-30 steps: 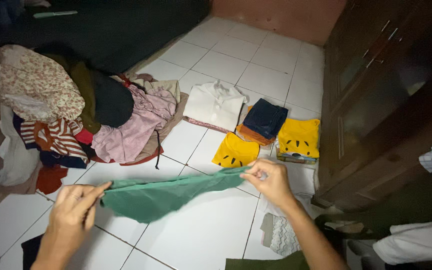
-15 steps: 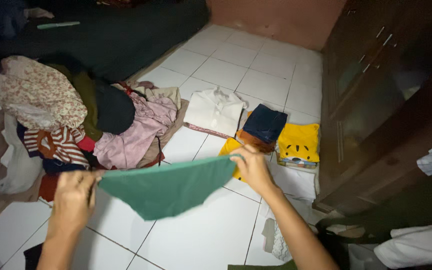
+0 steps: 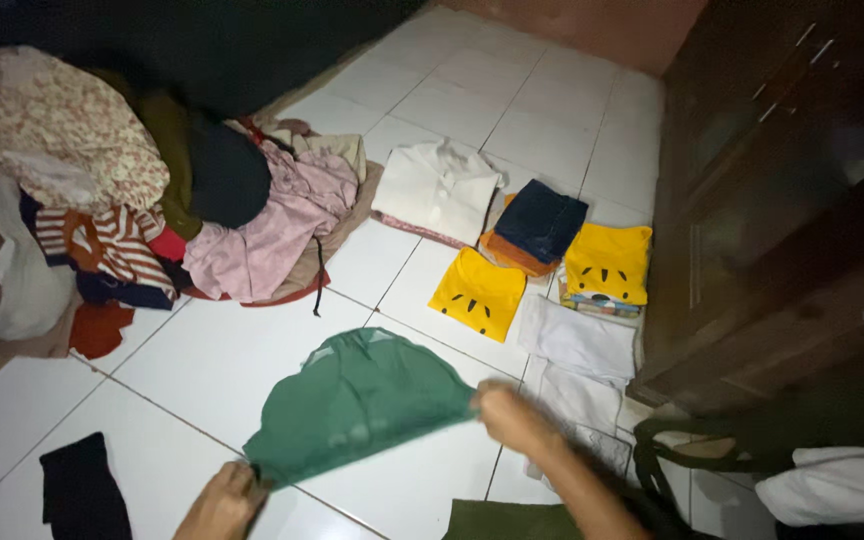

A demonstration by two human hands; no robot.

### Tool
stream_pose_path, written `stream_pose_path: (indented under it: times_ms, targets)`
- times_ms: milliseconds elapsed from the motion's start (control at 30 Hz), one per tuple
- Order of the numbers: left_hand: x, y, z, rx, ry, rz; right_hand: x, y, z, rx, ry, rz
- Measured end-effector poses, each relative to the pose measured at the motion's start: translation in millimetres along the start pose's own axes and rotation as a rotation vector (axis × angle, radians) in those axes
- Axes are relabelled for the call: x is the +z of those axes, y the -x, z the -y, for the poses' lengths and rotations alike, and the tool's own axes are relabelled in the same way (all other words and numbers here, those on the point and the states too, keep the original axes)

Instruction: The person folds multiple garments on a tiled floor, including a yellow top, dark blue shorts, pink shorts, a white patterned cloth, a green shirt, and a striped shirt. Each item is smoothed, folded into a compact rectangle, and placed into a growing stack.

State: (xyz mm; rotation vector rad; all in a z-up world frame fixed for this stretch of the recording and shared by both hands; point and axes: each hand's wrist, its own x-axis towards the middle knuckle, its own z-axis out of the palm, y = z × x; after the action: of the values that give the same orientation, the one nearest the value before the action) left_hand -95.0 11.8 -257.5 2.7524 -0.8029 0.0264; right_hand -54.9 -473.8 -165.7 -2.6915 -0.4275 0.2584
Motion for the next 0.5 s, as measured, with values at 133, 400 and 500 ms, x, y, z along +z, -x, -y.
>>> stream_pose_path:
  times_ms: [133,400,500]
  targets:
    - [58,12,17,-0.050,-0.044,0.150,53,2,-10,-0.050,0.284,0.233]
    - [122,14,5,-0.104,-0.310,0.055,70,9,8,-0.046,0.552,0.171]
    - [123,23,13,-0.121,-0.266,0.068,57,18,8,-0.489,0.556,-0.504]
